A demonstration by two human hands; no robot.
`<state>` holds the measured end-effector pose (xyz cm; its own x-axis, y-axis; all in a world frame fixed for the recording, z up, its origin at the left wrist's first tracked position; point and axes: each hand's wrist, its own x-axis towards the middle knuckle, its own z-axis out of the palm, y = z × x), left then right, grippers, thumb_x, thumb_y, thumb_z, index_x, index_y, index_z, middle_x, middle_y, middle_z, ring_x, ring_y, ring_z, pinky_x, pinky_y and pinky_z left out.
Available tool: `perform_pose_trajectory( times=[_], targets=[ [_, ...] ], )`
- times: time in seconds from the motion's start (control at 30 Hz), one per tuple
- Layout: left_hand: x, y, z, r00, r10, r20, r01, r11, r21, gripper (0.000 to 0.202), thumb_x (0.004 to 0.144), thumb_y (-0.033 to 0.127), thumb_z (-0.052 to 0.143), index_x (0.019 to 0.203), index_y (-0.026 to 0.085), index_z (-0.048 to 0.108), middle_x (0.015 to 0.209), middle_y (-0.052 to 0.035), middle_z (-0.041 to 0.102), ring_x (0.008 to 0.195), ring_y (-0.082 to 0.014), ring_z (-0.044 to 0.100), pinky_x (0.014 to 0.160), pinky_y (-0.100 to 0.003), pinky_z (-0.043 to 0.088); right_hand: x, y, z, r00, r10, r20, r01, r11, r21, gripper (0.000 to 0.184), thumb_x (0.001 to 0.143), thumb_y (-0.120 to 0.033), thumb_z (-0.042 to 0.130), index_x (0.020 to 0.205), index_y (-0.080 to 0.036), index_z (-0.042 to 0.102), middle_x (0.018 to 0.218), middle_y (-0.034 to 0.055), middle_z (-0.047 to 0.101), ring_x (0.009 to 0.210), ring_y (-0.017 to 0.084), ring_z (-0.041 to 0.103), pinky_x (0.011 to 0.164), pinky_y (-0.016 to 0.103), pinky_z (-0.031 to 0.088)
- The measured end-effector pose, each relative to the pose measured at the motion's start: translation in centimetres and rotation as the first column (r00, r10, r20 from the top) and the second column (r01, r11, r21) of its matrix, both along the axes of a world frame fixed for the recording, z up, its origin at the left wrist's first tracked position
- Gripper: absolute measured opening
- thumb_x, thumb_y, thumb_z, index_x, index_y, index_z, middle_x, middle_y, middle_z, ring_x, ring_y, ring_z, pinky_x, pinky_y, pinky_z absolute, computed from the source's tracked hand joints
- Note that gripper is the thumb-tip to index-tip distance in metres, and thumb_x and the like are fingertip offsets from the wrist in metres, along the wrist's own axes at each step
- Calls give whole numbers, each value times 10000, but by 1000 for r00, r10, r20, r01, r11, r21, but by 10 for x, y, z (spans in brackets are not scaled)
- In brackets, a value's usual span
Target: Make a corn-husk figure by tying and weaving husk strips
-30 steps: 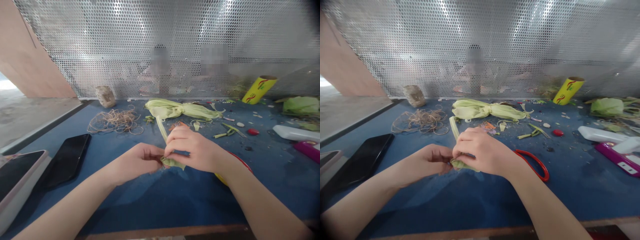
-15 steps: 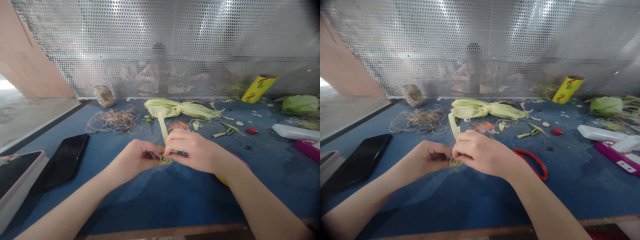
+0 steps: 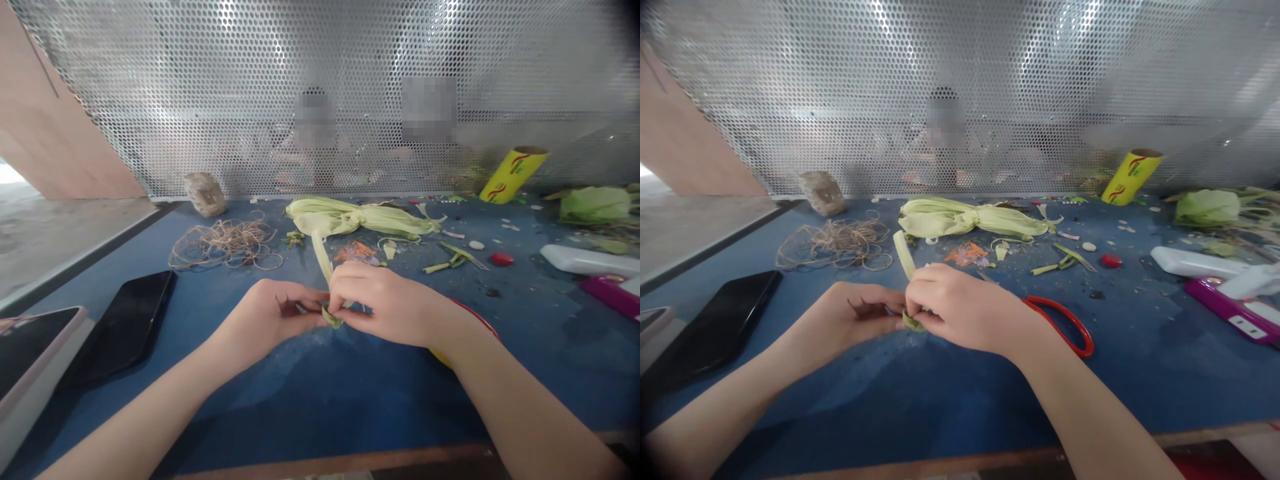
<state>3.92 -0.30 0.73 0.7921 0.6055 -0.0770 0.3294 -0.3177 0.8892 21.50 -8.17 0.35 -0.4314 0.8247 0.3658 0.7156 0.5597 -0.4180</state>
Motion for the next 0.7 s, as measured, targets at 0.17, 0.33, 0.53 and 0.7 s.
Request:
perform_pose_trajectory(
  times=[0.17, 0.33, 0.53, 0.7],
  targets=[
    [0, 1, 1, 999, -33, 0, 33, 999, -7, 104, 686, 242, 624, 743, 174, 678, 600, 27, 616, 540, -90, 507, 521, -186, 394, -2, -2, 2, 1000, 3, -18, -4, 1000, -16, 78, 830, -129, 492, 818, -191, 539, 856, 23, 554, 852, 132, 492, 784, 259, 409],
    [-2, 3, 1, 999, 11, 52, -8, 998, -69, 133, 670, 201, 607, 783, 162, 665, 678, 5, 633, 598, -105, 533, 542, -193, 413, -4, -1, 4, 966, -137, -221, 126, 990, -67, 143, 827, -220, 497, 968, -210, 521, 966, 26, 587, 897, 136, 540, 774, 262, 425],
    [-2, 3, 5, 999, 21, 35, -14, 983, -184, 262, 668, 184, 610, 921, 171, 675, 667, 5, 647, 523, -79, 498, 482, -181, 396, -1, 17, -14, 694, -557, -456, 460, 830, -314, 449, 779, -568, 474, 998, -178, 438, 1041, 102, 549, 974, 205, 527, 786, 340, 434],
    [-4, 7, 5, 997, 34, 63, -19, 973, -229, 245, 650, 144, 613, 884, 164, 681, 624, 12, 645, 497, -69, 495, 481, -177, 398, 1, 21, -15, 757, -481, -443, 242, 836, -493, 514, 817, -632, 327, 984, -174, 489, 923, 83, 619, 845, 191, 574, 694, 319, 451]
  ],
)
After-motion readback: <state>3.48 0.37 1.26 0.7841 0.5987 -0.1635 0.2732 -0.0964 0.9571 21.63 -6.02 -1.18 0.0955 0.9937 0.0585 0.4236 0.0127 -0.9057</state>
